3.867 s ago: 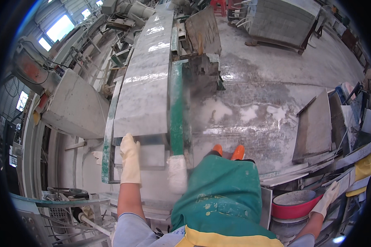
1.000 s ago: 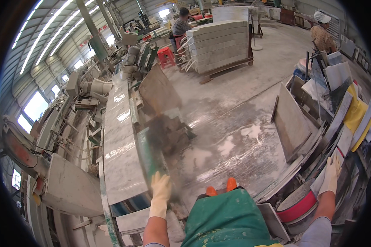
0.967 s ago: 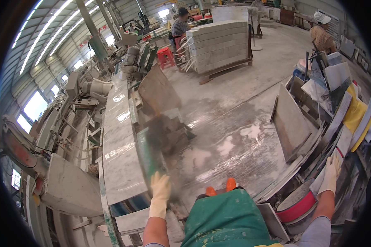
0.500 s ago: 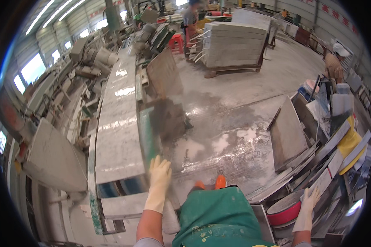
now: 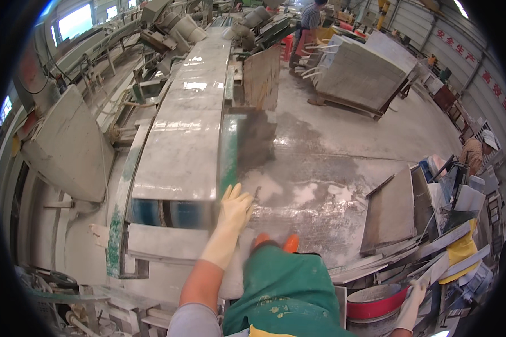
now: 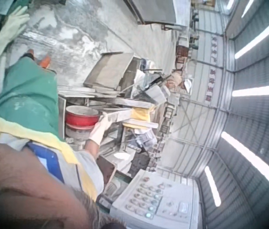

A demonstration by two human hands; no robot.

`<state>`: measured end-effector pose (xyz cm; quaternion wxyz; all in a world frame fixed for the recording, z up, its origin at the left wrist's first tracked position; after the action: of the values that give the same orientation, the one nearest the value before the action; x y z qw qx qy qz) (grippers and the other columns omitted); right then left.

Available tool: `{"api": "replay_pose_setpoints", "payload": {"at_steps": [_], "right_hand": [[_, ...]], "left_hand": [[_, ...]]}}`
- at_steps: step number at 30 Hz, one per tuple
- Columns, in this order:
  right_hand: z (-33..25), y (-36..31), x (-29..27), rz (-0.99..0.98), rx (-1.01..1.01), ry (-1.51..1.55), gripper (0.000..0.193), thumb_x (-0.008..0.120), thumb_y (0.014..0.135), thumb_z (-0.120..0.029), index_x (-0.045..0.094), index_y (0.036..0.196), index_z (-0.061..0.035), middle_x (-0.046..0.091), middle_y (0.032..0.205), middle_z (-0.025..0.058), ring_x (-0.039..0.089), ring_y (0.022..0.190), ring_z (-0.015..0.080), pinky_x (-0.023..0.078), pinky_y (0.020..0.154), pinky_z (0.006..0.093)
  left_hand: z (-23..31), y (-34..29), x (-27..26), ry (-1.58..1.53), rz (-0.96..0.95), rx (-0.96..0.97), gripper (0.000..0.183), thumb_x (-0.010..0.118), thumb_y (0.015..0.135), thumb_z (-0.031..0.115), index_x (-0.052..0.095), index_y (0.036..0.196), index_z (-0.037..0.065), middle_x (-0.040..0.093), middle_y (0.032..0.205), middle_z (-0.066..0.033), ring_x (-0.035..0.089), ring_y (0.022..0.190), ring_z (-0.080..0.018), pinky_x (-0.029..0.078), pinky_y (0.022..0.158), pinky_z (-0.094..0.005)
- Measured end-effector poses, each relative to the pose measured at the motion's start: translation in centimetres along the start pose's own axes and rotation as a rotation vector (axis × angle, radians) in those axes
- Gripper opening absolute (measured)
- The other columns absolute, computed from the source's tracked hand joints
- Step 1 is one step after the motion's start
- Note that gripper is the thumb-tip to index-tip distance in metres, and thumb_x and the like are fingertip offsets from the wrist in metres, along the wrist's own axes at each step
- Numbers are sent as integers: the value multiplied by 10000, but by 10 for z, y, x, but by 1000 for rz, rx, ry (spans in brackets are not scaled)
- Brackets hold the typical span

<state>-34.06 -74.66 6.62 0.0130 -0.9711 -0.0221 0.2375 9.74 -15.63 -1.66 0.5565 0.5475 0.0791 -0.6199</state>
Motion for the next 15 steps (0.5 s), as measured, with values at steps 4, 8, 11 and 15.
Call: {"api": "replay_pose_setpoints", "payload": {"at_steps": [4, 8, 11, 15], "right_hand": [[-61, -15, 23, -187, -134, 24, 838, 760, 713, -60, 436, 1483, -1, 529, 1432, 161, 558, 1234, 285, 429, 1040, 365], [-135, -89, 101, -556, -403, 19, 820, 728, 661, -2, 502, 1449, -32, 584, 1347, 143, 578, 1179, 235, 441, 1009, 320], [-187, -160, 168, -893, -578, -20, 873, 736, 612, 5, 500, 1452, -16, 552, 1422, 158, 537, 1294, 242, 422, 1063, 310], [-226, -279, 239, -1383, -1059, -51, 859, 793, 585, -79, 547, 1407, -33, 516, 1441, 155, 511, 1315, 272, 430, 1071, 352]], "left_hand": [[2, 6, 14, -116, 61, -269, 292, 711, 825, 151, 739, 1116, 146, 721, 1139, -115, 591, 1233, -397, 371, 1137, -489], [60, 21, 26, -746, -11, -515, 389, 669, 936, 235, 640, 1288, 72, 667, 1267, -149, 610, 1225, -320, 455, 1058, -443], [123, 18, 13, -1524, -170, -751, 559, 626, 994, 291, 468, 1441, -5, 557, 1408, -153, 586, 1238, -286, 499, 998, -424], [153, 2, -34, -1766, 29, -907, 592, 565, 1021, 196, 300, 1527, 42, 527, 1416, -149, 572, 1239, -274, 515, 993, -401]]}}
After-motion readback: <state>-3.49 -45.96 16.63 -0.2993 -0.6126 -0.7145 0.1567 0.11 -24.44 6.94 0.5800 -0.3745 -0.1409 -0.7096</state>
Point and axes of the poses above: each hand's wrist, its own y-axis towards the middle knuckle, its own x-axis out of the palm, z = x × y, the point moved 3 cm from there along y, towards the middle knuckle
